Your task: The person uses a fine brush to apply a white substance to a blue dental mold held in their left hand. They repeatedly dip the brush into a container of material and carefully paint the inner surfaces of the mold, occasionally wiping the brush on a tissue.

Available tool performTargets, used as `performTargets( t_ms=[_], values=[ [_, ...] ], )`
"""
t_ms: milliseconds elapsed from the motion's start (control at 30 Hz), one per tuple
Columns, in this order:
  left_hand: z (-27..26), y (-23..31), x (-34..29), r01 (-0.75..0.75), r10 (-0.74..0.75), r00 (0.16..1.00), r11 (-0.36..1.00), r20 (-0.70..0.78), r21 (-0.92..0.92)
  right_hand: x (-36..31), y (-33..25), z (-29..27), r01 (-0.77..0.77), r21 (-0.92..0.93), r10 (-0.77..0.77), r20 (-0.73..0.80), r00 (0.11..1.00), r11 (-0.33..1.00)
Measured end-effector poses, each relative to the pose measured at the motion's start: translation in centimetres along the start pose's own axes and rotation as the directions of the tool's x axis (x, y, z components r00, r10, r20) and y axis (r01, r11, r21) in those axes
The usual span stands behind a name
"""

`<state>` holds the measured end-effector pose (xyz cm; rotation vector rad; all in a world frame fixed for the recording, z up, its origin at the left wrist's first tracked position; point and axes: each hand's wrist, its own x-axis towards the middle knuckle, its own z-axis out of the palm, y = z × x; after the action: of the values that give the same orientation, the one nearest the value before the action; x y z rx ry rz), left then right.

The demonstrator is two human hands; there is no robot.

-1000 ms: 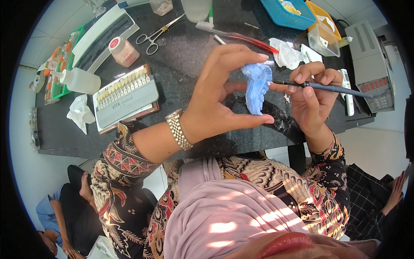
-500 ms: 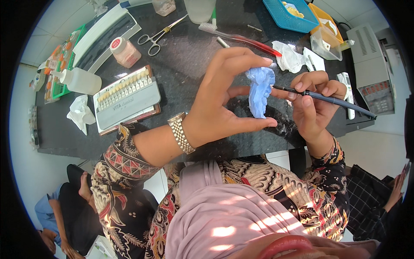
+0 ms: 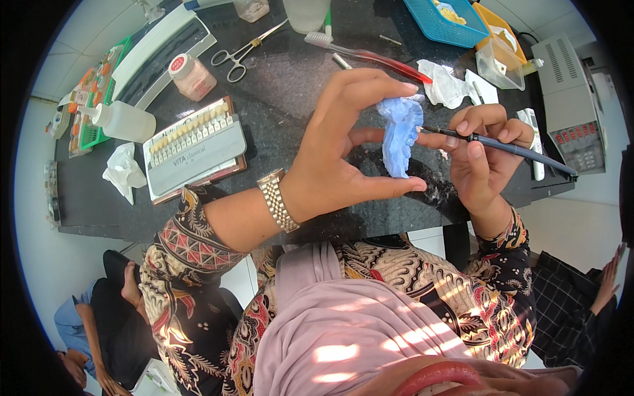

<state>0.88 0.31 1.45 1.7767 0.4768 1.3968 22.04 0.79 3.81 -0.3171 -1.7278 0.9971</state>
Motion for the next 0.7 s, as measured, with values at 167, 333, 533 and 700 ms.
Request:
performTargets(
  t_ms=[167, 333, 533, 700],
  values=[
    [0.01, 0.04, -0.12, 0.006, -0.006, 1.000, 1.000, -0.003, -0.008, 0.09, 0.08, -0.14, 0.015, -0.049, -0.012, 0.059, 0.998, 0.999],
    [0.06, 0.12, -0.03, -0.004, 0.004, 1.000, 1.000, -0.001, -0.008, -0.01, -0.17, -0.09, 0.015, -0.036, -0.014, 0.022, 1.000, 0.999],
    [0.00, 0.24, -0.10, 0.013, -0.013, 1.000, 1.000, 0.006, 0.016, -0.09, -0.01, 0.24, 0.005, 0.074, -0.005, -0.012, 1.000, 0.997],
    [0.06, 0.24, -0.05, 0.011, -0.011, 1.000, 1.000, 0.004, 0.009, 0.15, -0.21, -0.01, 0.003, -0.050, -0.001, 0.040, 0.999, 0.999]
  ],
)
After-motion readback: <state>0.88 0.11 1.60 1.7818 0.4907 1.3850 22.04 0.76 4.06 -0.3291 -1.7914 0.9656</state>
